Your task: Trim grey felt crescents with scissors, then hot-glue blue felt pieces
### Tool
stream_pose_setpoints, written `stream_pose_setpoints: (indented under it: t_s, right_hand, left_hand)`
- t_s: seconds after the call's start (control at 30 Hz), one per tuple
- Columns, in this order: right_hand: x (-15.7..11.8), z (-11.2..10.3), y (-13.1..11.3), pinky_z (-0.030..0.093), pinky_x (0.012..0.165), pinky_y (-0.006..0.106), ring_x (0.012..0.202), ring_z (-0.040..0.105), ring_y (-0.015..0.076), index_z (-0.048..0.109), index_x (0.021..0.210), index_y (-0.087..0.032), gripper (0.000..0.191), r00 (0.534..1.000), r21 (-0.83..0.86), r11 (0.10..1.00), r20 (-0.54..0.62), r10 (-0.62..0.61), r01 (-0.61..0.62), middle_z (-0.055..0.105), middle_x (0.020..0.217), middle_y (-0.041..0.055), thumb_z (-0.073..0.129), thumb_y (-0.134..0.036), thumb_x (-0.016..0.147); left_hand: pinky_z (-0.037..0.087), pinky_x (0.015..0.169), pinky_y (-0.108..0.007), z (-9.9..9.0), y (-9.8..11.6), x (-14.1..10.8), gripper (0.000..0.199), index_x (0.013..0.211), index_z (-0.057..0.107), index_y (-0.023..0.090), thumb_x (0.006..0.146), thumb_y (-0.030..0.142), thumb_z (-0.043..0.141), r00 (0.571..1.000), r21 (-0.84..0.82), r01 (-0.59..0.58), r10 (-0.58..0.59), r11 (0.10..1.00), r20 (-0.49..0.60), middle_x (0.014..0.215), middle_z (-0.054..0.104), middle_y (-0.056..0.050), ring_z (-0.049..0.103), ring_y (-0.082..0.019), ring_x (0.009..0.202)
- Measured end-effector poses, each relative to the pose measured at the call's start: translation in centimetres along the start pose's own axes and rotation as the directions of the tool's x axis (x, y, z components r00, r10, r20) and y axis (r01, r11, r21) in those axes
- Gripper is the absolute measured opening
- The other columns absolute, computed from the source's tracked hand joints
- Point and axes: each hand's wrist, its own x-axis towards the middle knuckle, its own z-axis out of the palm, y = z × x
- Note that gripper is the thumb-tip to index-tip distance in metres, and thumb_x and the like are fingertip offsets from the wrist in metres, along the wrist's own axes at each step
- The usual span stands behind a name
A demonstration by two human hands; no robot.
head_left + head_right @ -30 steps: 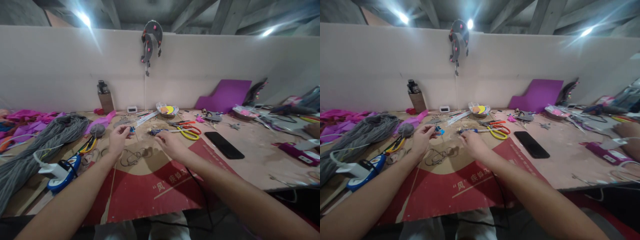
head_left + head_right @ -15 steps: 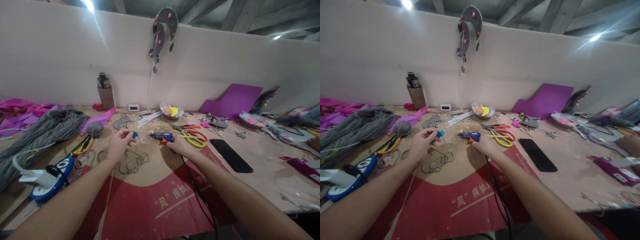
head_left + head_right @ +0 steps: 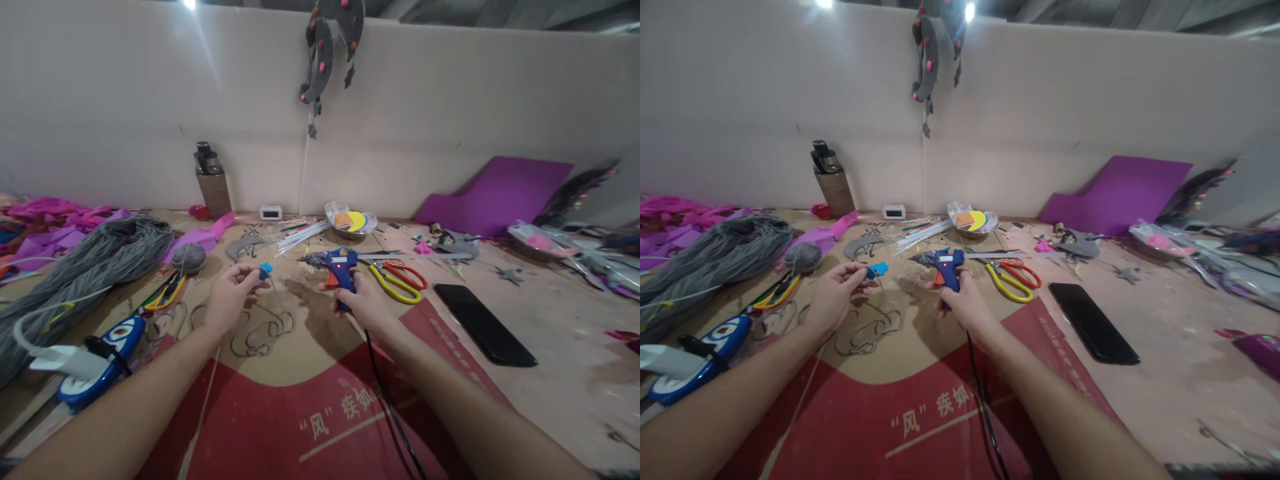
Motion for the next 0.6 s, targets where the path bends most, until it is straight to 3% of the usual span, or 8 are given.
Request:
stream_pose_setpoints:
  t_s: [0.1, 0.23, 0.4, 0.5, 0.6]
  right_hand:
    - [-0.4, 0.3, -0.6, 0.038, 0.046, 0.023, 0.051, 0.049, 0.0091, 0.045, 0.097, -0.021, 0.032, 0.999, 0.063, 0.998, 0.035, 0.009, -0.011, 0.066, 0.084, 0.0013, 0.053, -0.025, 0.066]
    - [-1.2, 0.4, -1.3, 0.044, 0.053, 0.026, 0.054, 0.051, 0.0105, 0.046, 0.101, -0.02, 0.03, 0.987, 0.041, 0.986, -0.021, -0.16, 0.16, 0.063, 0.08, -0.0003, 0.054, -0.028, 0.073]
    - [-2.4, 1.0, -0.8, 0.047, 0.056, 0.026, 0.061, 0.051, 0.0112, 0.049, 0.108, -0.02, 0.026, 0.931, -0.112, 0.924, 0.07, -0.359, 0.365, 0.061, 0.091, 0.0034, 0.054, -0.032, 0.086]
    - [-2.6, 1.3, -0.1, 0.048, 0.062, 0.028, 0.067, 0.053, 0.0131, 0.052, 0.112, -0.021, 0.024, 0.898, -0.195, 0.877, 0.114, -0.424, 0.439, 0.06, 0.093, 0.0043, 0.05, -0.033, 0.092]
    - [-2.7, 1.3, 0.3, 0.048, 0.066, 0.03, 0.069, 0.054, 0.0143, 0.053, 0.11, -0.02, 0.022, 0.884, -0.256, 0.846, 0.1, -0.457, 0.467, 0.059, 0.088, 0.0037, 0.05, -0.033, 0.093]
  left_hand:
    - [0.051, 0.054, -0.023, 0.1, 0.1, 0.0, 0.033, 0.085, 0.062, 0.016, 0.07, 0.042, 0.076, 1.0, -0.019, -0.001, 0.001, 1.0, -0.005, 0.072, 0.073, -0.007, 0.069, -0.016, 0.062]
    - [0.055, 0.059, -0.025, 0.5, 0.0, -0.1, 0.029, 0.087, 0.063, 0.016, 0.071, 0.037, 0.076, 0.999, -0.063, 0.037, -0.037, 0.997, 0.011, 0.074, 0.074, -0.007, 0.071, -0.017, 0.064]
    - [0.056, 0.065, -0.025, 0.9, 0.3, -0.3, 0.028, 0.088, 0.063, 0.014, 0.069, 0.031, 0.077, 0.999, -0.136, 0.051, -0.05, 0.989, 0.007, 0.079, 0.074, -0.007, 0.072, -0.016, 0.071]
    - [0.049, 0.053, -0.018, 0.9, 0.8, -0.6, 0.028, 0.088, 0.064, 0.014, 0.07, 0.033, 0.077, 0.999, -0.115, 0.04, -0.04, 0.993, 0.004, 0.076, 0.072, -0.006, 0.07, -0.014, 0.07]
    - [0.034, 0.042, -0.015, 0.9, 1.0, -0.9, 0.028, 0.087, 0.066, 0.014, 0.071, 0.035, 0.077, 1.0, -0.071, -0.005, 0.006, 0.997, 0.013, 0.067, 0.065, -0.002, 0.059, -0.008, 0.056]
